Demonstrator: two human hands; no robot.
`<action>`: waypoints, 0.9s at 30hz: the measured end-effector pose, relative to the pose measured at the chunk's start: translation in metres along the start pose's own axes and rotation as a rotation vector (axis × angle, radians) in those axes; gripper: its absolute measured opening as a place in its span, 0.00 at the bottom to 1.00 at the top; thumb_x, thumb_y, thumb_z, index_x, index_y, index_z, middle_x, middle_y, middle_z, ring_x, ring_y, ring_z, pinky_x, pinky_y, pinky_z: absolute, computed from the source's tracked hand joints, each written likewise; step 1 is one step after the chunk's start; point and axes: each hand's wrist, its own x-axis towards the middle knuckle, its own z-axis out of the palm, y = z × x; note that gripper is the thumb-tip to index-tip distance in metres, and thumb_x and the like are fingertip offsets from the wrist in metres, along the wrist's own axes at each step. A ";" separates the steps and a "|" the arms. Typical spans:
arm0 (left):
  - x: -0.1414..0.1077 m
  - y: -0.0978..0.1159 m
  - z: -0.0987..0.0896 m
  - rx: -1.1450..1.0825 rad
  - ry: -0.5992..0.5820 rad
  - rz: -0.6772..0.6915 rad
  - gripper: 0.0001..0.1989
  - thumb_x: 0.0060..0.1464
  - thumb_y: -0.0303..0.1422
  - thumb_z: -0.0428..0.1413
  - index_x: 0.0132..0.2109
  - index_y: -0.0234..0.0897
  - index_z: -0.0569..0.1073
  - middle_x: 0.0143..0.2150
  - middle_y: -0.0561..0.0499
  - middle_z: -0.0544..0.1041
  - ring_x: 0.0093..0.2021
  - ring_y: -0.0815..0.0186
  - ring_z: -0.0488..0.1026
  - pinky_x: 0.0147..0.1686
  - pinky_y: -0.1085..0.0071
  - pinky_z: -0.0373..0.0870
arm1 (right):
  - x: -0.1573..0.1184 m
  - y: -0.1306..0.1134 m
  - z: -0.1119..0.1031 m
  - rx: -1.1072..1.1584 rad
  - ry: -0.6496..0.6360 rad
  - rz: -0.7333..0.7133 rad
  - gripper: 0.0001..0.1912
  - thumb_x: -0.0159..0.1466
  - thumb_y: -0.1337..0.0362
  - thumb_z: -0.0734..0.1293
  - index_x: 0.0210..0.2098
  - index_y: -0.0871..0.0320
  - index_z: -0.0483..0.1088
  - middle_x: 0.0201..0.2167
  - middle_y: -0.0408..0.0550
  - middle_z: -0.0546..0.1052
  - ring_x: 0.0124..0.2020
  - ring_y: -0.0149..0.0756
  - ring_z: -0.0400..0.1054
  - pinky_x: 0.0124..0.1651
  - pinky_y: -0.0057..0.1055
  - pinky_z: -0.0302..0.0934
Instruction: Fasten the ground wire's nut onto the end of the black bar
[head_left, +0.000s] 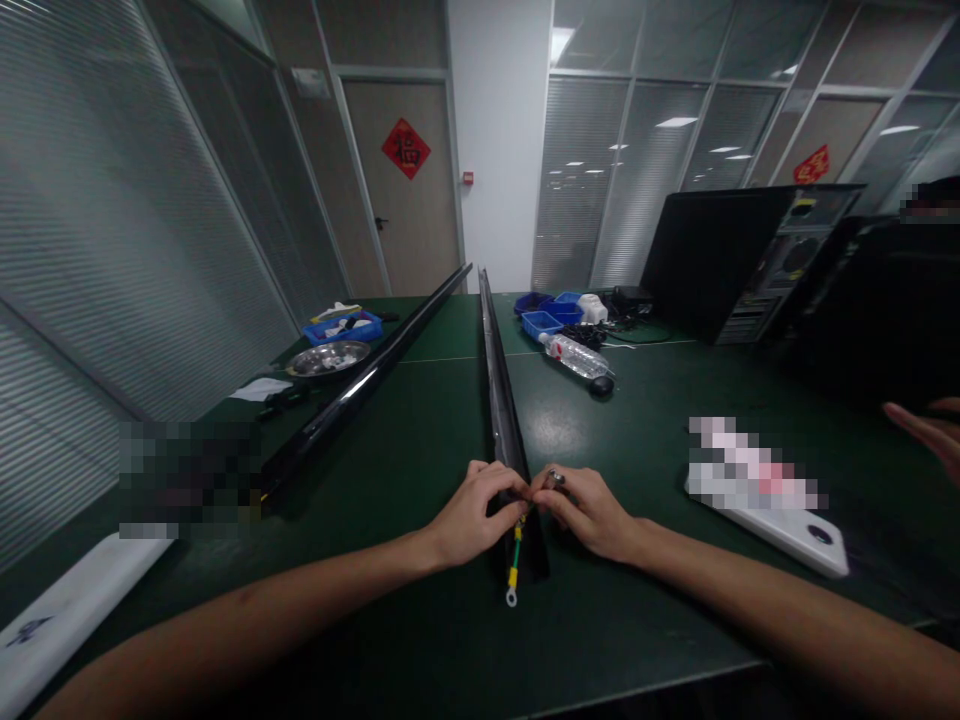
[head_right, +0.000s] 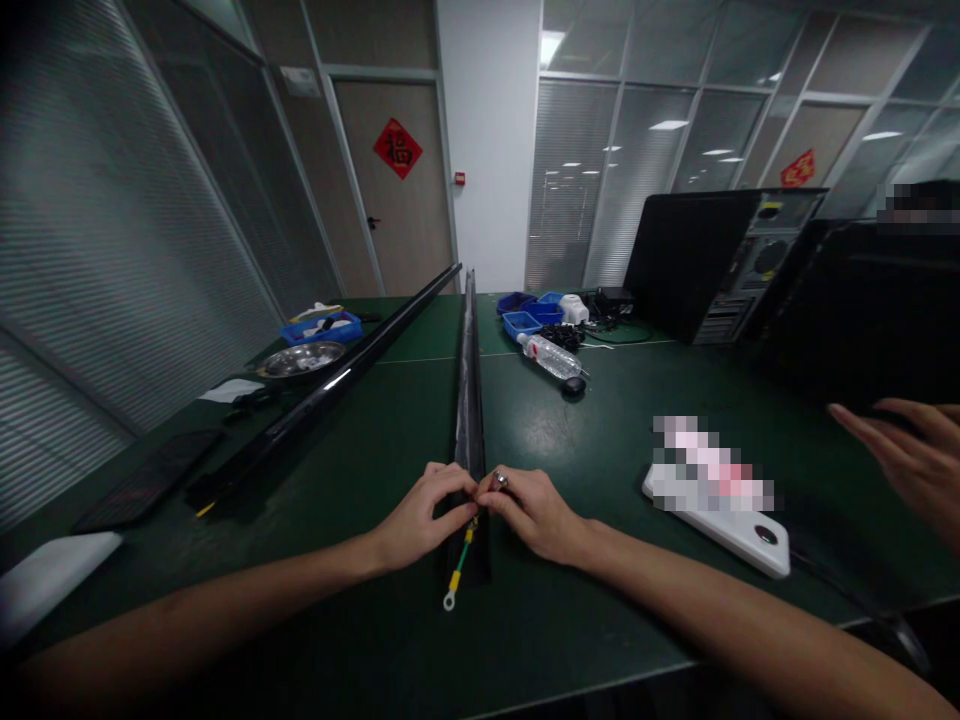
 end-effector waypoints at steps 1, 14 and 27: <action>0.000 0.001 0.000 0.000 0.002 -0.002 0.02 0.65 0.29 0.57 0.42 0.38 0.75 0.41 0.53 0.77 0.46 0.62 0.72 0.51 0.64 0.57 | 0.000 0.000 0.000 0.008 0.002 0.005 0.14 0.77 0.59 0.61 0.38 0.59 0.71 0.27 0.42 0.73 0.23 0.28 0.65 0.30 0.25 0.62; 0.000 0.005 -0.001 -0.008 0.001 -0.024 0.02 0.64 0.29 0.58 0.41 0.38 0.76 0.42 0.53 0.78 0.45 0.61 0.72 0.52 0.63 0.58 | -0.001 -0.001 -0.001 0.009 0.006 -0.010 0.13 0.77 0.59 0.61 0.38 0.59 0.72 0.29 0.43 0.74 0.25 0.30 0.67 0.34 0.26 0.63; 0.001 0.004 -0.002 0.015 -0.039 -0.028 0.04 0.66 0.31 0.56 0.42 0.38 0.76 0.43 0.51 0.79 0.47 0.60 0.72 0.52 0.63 0.58 | -0.002 0.003 0.002 0.042 0.024 0.014 0.11 0.74 0.58 0.66 0.38 0.59 0.73 0.27 0.41 0.75 0.24 0.29 0.68 0.34 0.25 0.64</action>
